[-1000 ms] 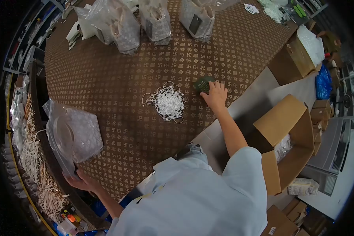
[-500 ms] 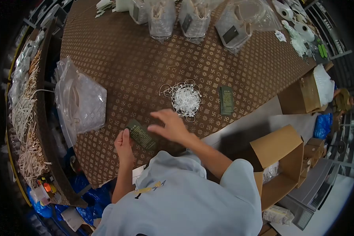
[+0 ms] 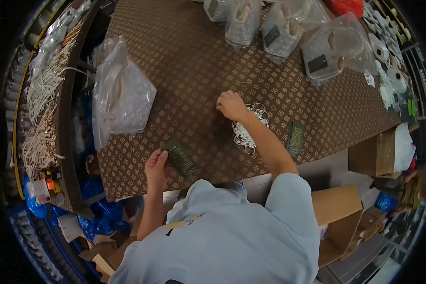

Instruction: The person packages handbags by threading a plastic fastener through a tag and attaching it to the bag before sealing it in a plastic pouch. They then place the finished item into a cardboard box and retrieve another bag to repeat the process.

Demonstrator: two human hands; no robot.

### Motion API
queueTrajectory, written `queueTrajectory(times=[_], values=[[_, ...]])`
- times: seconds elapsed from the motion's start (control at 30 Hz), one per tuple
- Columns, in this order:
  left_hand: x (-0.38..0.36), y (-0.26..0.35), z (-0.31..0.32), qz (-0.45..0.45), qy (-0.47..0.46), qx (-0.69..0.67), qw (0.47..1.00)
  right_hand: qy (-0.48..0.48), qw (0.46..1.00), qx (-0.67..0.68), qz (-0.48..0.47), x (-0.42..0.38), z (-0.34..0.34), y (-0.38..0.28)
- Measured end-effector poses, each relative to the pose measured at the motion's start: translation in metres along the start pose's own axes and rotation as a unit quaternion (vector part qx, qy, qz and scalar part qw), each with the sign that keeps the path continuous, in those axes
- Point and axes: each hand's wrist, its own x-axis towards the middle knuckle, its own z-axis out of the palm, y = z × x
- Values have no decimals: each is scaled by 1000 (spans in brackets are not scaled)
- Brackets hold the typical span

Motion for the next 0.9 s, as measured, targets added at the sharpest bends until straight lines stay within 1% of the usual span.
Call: queueTrajectory(times=[0.07, 0.1, 0.13, 0.17, 0.23, 0.27, 0.3, 0.33, 0.37, 0.4, 0.43, 0.47, 0.5, 0.53, 0.57, 0.6, 0.63, 0.67, 0.73, 0.77, 0.83, 0.9], values=[[0, 5, -1, 9, 16, -3, 1000, 139, 980, 125, 72, 0, -20, -4], [0, 7, -1, 16, 5, 11, 1000, 179, 940, 258, 132, -2, -40, -12], [0, 9, -1, 25, -10, 26, 999, 214, 877, 384, 193, -5, -61, -19], [0, 11, 0, 28, -3, 21, 999, 248, 848, 431, 186, -11, -73, -14], [-1, 15, 3, 105, -15, 92, 990, 306, 782, 514, 173, -20, -100, -13], [-1, 16, 4, 106, -13, 88, 990, 331, 748, 550, 167, -24, -115, -18], [0, 17, 4, 123, -20, 124, 984, 348, 728, 570, 158, -28, -128, -24], [0, 17, 5, 140, -28, 161, 977, 347, 729, 568, 158, -30, -137, -30], [0, 17, 6, 141, -30, 159, 977, 323, 714, 609, 122, -31, -145, -35], [1, 17, 6, 158, -32, 195, 967, 298, 697, 647, 86, -34, -152, -39], [3, 18, 7, 176, -33, 230, 956, 299, 699, 644, 85, -36, -156, -48], [3, 20, 10, 178, -35, 228, 957, 271, 745, 602, 97, -37, -158, -61], [1, 24, 12, 207, -53, 241, 947, 240, 787, 557, 110, -40, -159, -78], [-1, 29, 14, 238, -69, 255, 935, 185, 799, 561, 112, -40, -158, -101], [-3, 35, 17, 239, -70, 253, 935, 123, 836, 525, 97, -42, -157, -127], [-6, 43, 19, 275, -114, 268, 916, 60, 867, 487, 83, -44, -153, -150], [-9, 50, 21, 310, -157, 283, 894, 27, 891, 451, 48, -47, -147, -166], [-13, 56, 23, 310, -159, 282, 894, -6, 911, 413, 14, -48, -142, -178], [-17, 64, 25, 369, -183, 357, 839, -7, 922, 387, 18, -46, -139, -193], [-16, 66, 22, 370, -182, 356, 839, -9, 932, 362, 21, -45, -138, -198], [-15, 68, 15, 420, -182, 385, 802, -9, 932, 361, 18, -44, -138, -207], [-16, 71, 8, 425, -179, 376, 804, -10, 933, 361, 16, -44, -133, -216]])
